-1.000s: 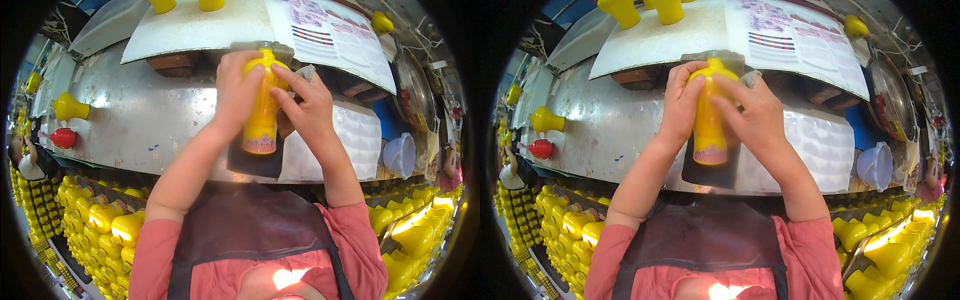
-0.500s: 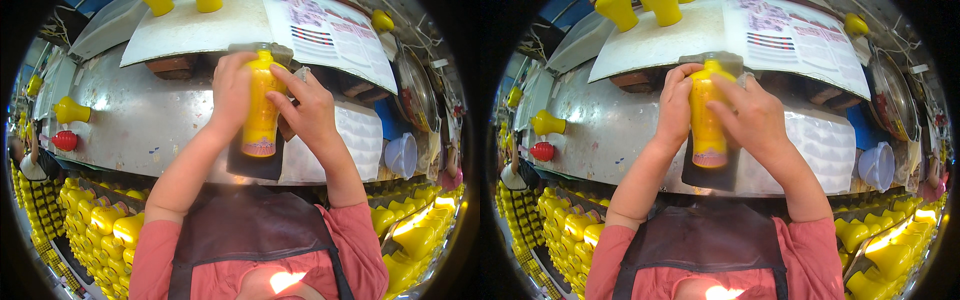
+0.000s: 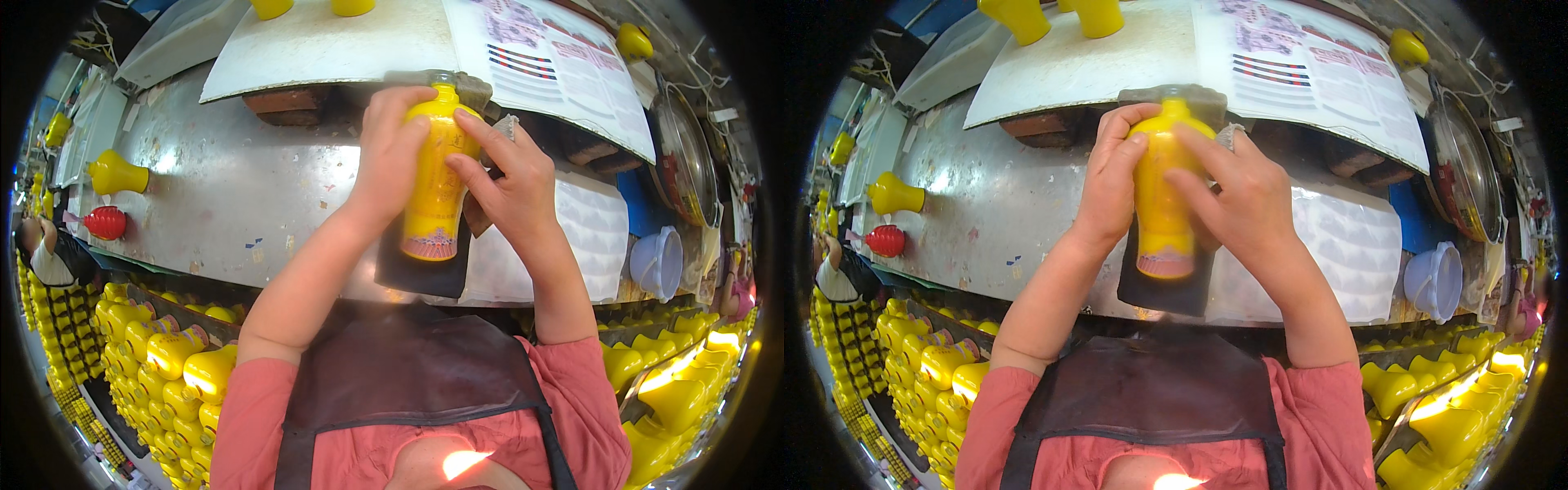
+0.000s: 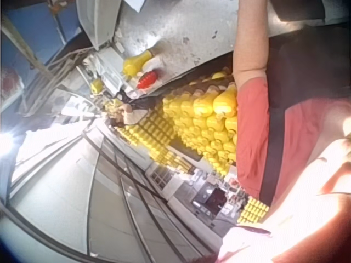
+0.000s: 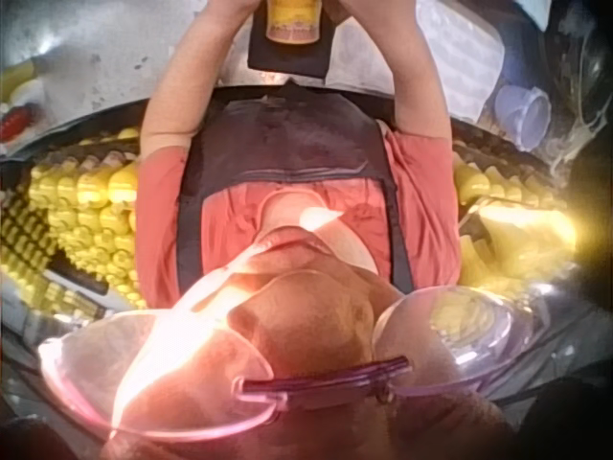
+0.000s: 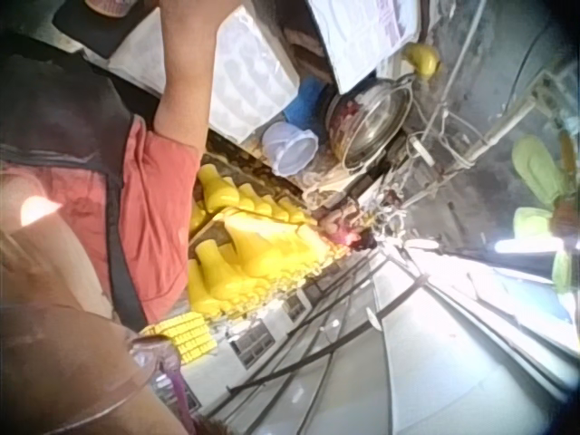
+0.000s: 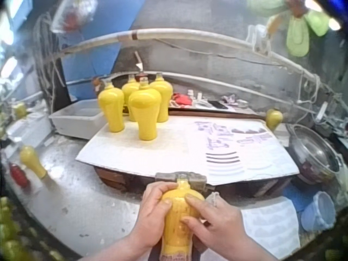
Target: The person applies adhesive labels to yellow plastic bottles one at a time. They peel each label from a sheet, wrap it around the bottle, smooth it with their fingers, and then place the labeled bottle on a nearby tray.
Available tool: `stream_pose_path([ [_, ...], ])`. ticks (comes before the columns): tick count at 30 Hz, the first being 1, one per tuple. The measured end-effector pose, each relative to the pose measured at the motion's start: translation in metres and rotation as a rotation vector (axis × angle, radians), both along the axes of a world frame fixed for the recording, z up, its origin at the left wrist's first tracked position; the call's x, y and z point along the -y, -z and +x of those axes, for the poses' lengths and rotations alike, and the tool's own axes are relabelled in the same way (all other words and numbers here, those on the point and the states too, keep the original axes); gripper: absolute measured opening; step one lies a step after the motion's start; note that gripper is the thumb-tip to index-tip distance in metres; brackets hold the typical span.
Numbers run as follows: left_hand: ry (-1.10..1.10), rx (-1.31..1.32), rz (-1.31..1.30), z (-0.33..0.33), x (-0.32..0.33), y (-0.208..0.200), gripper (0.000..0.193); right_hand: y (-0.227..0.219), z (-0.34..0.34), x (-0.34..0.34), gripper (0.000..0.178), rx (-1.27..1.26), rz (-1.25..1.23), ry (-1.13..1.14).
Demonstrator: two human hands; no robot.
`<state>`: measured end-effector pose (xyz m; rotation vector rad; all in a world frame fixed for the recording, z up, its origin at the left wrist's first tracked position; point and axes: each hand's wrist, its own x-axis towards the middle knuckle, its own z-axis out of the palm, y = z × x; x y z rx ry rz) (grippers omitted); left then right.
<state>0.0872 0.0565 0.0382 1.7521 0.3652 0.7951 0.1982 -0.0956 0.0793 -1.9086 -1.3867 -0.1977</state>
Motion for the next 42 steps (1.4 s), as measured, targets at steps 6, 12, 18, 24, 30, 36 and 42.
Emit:
stream_pose_path([
  [6,-0.151,-0.058,0.326,0.004,0.000,-0.004,0.030,0.000,0.000,0.000,0.048,-0.035,0.030,-0.014],
  [12,-0.151,-0.035,0.263,0.006,-0.003,-0.005,0.029,0.002,0.000,-0.001,0.049,-0.036,0.039,-0.014],
  [18,-0.182,-0.061,0.113,0.009,0.003,-0.008,0.030,0.001,0.001,-0.001,0.050,-0.040,0.025,-0.016],
  [24,-0.212,-0.088,0.272,0.014,-0.001,-0.010,0.029,-0.001,0.001,-0.001,0.051,-0.004,0.022,-0.008],
  [30,-0.240,-0.091,0.339,0.008,0.005,-0.014,0.029,0.000,0.003,-0.001,0.045,0.005,0.005,-0.006],
  [36,-0.194,-0.108,0.534,0.005,-0.003,-0.013,0.034,0.002,0.004,-0.001,0.051,0.001,0.046,-0.028],
  [42,-0.160,-0.021,0.476,-0.002,0.002,-0.008,0.029,0.002,0.003,0.000,0.052,-0.021,0.032,-0.018],
])
